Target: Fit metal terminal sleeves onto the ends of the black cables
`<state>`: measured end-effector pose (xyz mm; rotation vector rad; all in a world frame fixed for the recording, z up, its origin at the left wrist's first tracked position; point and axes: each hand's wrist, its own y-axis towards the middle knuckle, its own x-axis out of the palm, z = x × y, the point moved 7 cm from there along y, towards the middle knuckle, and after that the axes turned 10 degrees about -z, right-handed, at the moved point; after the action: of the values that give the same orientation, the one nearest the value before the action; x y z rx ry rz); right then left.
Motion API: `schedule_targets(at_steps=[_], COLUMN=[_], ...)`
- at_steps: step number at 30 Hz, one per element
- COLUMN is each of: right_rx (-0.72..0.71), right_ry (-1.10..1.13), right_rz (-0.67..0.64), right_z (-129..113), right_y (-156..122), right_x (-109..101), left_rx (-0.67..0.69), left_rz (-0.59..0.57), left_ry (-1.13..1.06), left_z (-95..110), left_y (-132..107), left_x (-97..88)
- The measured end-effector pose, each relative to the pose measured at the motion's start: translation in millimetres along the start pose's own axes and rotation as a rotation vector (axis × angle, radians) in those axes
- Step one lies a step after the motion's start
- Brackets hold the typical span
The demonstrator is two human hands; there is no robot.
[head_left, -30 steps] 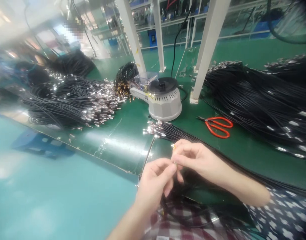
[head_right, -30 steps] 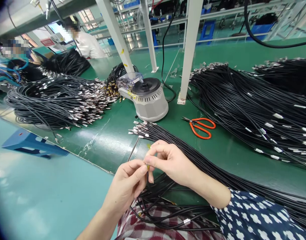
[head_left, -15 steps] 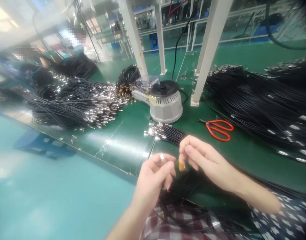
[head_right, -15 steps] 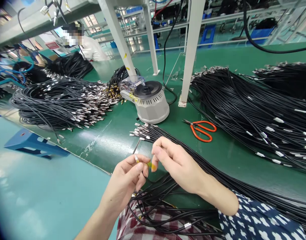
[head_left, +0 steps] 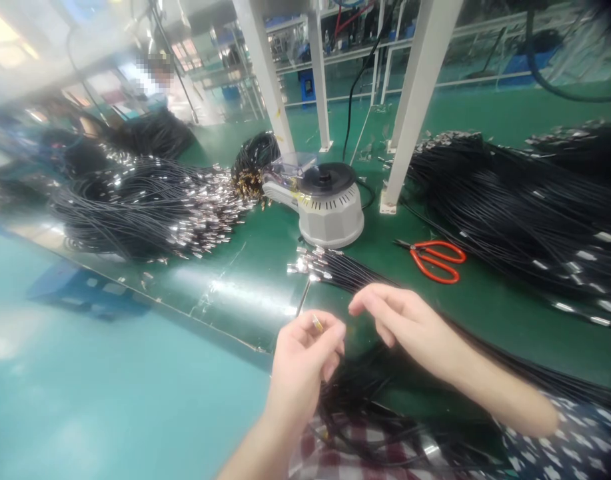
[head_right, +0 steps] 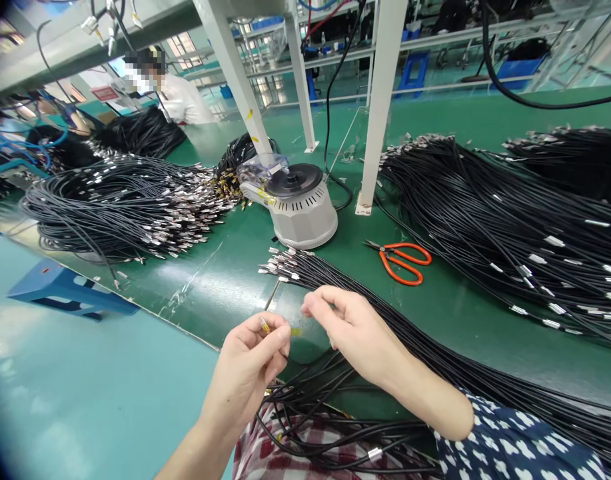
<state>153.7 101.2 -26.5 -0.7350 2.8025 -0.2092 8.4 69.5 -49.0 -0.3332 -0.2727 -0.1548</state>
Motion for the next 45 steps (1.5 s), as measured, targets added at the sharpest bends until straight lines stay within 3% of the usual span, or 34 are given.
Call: schedule_targets(at_steps=[6, 13, 21, 45], right_rx=[-0.006, -0.001, -0.035, -0.058], right_ry=[0.002, 0.085, -0.009, -0.136], right_rz=[-0.006, 0.060, -0.085, -0.035], right_z=[-1.1, -1.2, -11.2, -18.5], right_y=[-0.3, 0.2, -3.4, -6.0], right_x=[11.9, -3.7, 1.3, -4.4], left_rx=[0.022, 0.037, 0.016, -0.027], left_rz=[0.004, -0.121, -0.130, -0.151], left_ry=[-0.060, -0.184, -0.139, -0.051], left_z=[-0.6, -0.3, -3.3, -3.0], left_y=[2.2, -1.4, -2.7, -0.8], left_x=[0.4, 14.0, 13.0, 13.8])
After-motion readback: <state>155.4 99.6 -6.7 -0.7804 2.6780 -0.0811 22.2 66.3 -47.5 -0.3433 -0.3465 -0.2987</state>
